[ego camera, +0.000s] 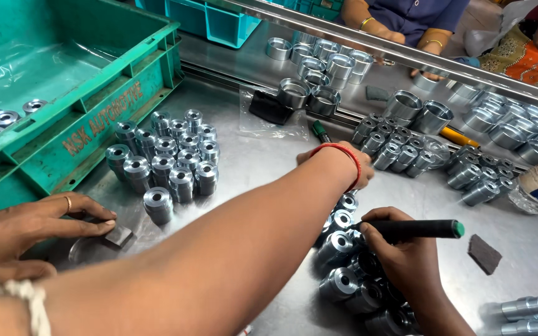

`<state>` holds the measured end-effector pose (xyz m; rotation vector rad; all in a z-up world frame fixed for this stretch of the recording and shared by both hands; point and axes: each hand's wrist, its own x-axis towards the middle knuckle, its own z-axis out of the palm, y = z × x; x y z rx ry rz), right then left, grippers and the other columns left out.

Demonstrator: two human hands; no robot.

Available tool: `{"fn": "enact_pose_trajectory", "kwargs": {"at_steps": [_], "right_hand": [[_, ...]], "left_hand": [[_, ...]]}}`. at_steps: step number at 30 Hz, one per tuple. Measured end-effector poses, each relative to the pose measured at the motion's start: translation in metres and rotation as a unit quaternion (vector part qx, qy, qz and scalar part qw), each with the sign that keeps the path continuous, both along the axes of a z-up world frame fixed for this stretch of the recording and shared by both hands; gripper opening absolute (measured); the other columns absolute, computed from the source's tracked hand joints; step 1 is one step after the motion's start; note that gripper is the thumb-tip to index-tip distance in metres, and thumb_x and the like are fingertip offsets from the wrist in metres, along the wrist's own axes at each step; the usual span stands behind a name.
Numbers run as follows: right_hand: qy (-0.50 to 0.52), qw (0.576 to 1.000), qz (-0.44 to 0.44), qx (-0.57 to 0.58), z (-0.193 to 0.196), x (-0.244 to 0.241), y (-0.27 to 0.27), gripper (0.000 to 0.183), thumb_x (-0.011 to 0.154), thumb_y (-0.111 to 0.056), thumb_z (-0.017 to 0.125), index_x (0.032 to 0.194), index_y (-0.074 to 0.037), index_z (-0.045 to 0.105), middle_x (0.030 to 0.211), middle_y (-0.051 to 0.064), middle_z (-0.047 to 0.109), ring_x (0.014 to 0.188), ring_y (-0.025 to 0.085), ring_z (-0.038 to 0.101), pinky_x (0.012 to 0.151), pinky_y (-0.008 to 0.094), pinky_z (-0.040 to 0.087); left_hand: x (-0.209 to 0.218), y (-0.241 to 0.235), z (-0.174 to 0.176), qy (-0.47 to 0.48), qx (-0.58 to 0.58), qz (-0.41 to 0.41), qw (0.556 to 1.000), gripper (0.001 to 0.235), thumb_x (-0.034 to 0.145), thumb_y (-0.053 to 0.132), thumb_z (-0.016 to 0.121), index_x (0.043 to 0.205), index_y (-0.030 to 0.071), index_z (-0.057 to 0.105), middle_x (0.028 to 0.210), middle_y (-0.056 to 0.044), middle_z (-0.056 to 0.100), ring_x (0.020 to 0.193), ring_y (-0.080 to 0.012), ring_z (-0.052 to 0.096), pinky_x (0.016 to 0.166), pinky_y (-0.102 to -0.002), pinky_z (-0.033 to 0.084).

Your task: The person fits metal rings onto cylinders by hand, occasionally using a marker or sandpaper on the components. They then organize the assembled parts on the table and place them into a green plastic bin.

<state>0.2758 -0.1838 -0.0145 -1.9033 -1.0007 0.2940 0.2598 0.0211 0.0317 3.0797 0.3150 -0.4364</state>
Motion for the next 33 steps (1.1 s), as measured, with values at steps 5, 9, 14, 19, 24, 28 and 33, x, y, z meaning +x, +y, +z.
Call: {"fn": "enact_pose_trajectory", "kwargs": {"at_steps": [5, 9, 14, 19, 24, 28, 33], "right_hand": [[0.006, 1.0, 0.012, 0.017, -0.002, 0.002, 0.0, 0.015, 0.085, -0.011, 0.076, 0.097, -0.002, 0.076, 0.076, 0.003, 0.071, 0.069, 0.008, 0.06, 0.059, 0.023, 0.045], [0.021, 1.0, 0.003, 0.009, -0.002, 0.001, 0.0, 0.016, 0.085, -0.011, 0.076, 0.098, -0.002, 0.076, 0.076, 0.003, 0.071, 0.068, 0.008, 0.059, 0.058, 0.023, 0.044], [0.007, 1.0, 0.016, 0.017, -0.005, 0.003, -0.001, 0.014, 0.084, -0.01, 0.076, 0.096, -0.002, 0.076, 0.077, 0.004, 0.071, 0.07, 0.008, 0.059, 0.061, 0.022, 0.045], [0.029, 0.999, 0.008, 0.018, -0.001, 0.001, -0.001, 0.014, 0.085, -0.01, 0.076, 0.097, -0.003, 0.075, 0.079, 0.004, 0.071, 0.07, 0.008, 0.059, 0.06, 0.023, 0.044], [0.004, 0.999, 0.028, 0.033, 0.0, -0.002, -0.001, 0.017, 0.085, -0.013, 0.075, 0.099, -0.003, 0.075, 0.081, 0.004, 0.074, 0.075, 0.008, 0.067, 0.066, 0.022, 0.051], [0.003, 1.0, 0.024, 0.003, 0.005, -0.007, 0.0, 0.018, 0.084, -0.013, 0.077, 0.099, -0.004, 0.076, 0.082, 0.005, 0.075, 0.074, 0.01, 0.065, 0.064, 0.024, 0.05], [0.018, 1.0, 0.015, -0.01, -0.001, 0.0, -0.002, 0.017, 0.084, -0.014, 0.077, 0.098, -0.003, 0.077, 0.081, 0.006, 0.075, 0.074, 0.012, 0.068, 0.065, 0.026, 0.052]], "left_hand": [[-0.046, 0.014, 0.018, 0.027, -0.148, 0.234, 0.961, 0.046, 0.099, 0.027, 0.052, 0.142, 0.018, 0.062, 0.149, -0.007, 0.059, 0.136, -0.0267, 0.058, 0.11, -0.049, 0.048], [-0.053, 0.05, -0.029, 0.024, -0.085, 0.253, 0.964, 0.045, 0.097, 0.025, 0.057, 0.139, 0.012, 0.069, 0.142, -0.015, 0.065, 0.13, -0.0303, 0.066, 0.106, -0.046, 0.055], [-0.141, 0.031, -0.009, -0.014, -0.041, 0.215, 0.976, 0.041, 0.102, 0.036, 0.045, 0.139, 0.027, 0.059, 0.142, -0.012, 0.059, 0.129, -0.0355, 0.058, 0.107, -0.047, 0.05], [-0.195, 0.009, -0.01, -0.016, -0.016, 0.14, 0.99, 0.034, 0.104, 0.031, 0.046, 0.135, 0.025, 0.059, 0.131, -0.01, 0.068, 0.12, -0.0333, 0.065, 0.1, -0.045, 0.054], [-0.245, -0.025, 0.014, 0.03, 0.046, -0.08, 0.995, 0.018, 0.092, 0.026, 0.063, 0.105, 0.025, 0.075, 0.127, 0.001, 0.057, 0.115, -0.0288, 0.056, 0.094, -0.041, 0.049], [-0.27, -0.039, 0.013, 0.01, 0.075, -0.137, 0.988, 0.015, 0.089, 0.018, 0.064, 0.092, 0.017, 0.079, 0.12, 0.003, 0.062, 0.115, -0.0261, 0.053, 0.094, -0.038, 0.046], [-0.281, -0.054, -0.001, -0.028, 0.073, -0.226, 0.971, 0.018, 0.087, 0.021, 0.065, 0.079, 0.011, 0.078, 0.101, -0.001, 0.065, 0.116, -0.0249, 0.05, 0.093, -0.035, 0.044]]}}
